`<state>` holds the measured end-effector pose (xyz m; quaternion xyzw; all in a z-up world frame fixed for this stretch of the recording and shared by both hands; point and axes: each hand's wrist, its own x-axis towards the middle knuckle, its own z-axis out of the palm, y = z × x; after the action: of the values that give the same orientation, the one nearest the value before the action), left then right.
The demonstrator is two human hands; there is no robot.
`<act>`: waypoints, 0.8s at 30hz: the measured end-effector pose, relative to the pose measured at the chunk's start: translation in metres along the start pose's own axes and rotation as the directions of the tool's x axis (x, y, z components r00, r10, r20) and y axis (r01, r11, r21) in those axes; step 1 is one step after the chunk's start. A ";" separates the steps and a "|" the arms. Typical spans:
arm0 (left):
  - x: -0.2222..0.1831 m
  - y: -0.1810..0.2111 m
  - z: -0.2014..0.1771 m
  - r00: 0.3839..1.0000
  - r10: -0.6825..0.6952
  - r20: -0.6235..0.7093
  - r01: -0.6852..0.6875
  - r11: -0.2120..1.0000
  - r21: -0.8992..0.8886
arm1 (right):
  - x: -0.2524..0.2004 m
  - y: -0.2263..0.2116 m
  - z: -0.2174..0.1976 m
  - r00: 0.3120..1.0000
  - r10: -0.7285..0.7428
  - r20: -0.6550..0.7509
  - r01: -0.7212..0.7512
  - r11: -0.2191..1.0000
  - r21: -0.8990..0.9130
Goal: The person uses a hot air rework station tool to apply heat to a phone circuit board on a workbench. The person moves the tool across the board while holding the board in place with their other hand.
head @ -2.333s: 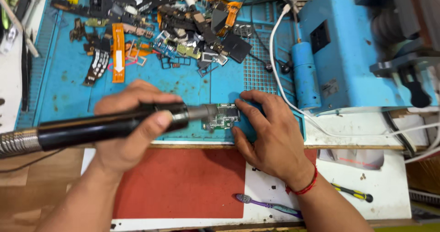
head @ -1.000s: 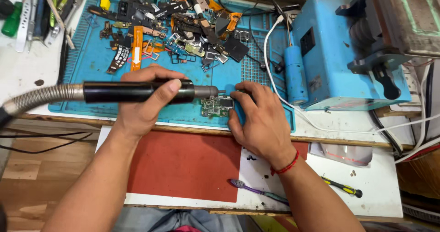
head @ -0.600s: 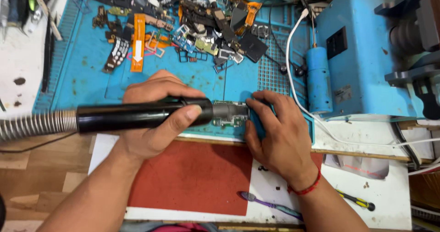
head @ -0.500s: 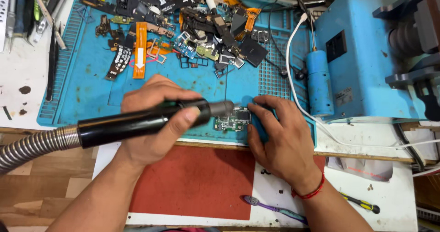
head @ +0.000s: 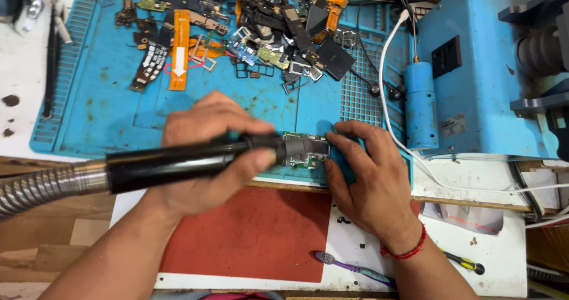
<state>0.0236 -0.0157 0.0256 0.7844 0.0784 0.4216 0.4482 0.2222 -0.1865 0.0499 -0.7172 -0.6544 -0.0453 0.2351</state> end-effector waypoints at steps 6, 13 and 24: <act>-0.001 0.002 0.000 0.999 -0.023 -0.022 0.023 1.000 0.002 | 0.002 0.001 0.000 1.000 0.001 0.011 -0.001 1.000 -0.008; 0.001 0.006 0.000 1.000 -0.022 -0.018 0.023 0.999 0.037 | 0.000 0.003 0.000 0.999 0.023 0.030 -0.023 1.000 -0.007; -0.004 0.002 -0.003 1.000 -0.001 0.013 0.002 0.997 -0.082 | 0.000 0.003 -0.001 1.000 0.001 0.031 -0.001 1.000 0.009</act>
<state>0.0180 -0.0168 0.0258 0.7679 0.0586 0.4189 0.4810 0.2249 -0.1864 0.0498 -0.7170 -0.6579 -0.0311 0.2284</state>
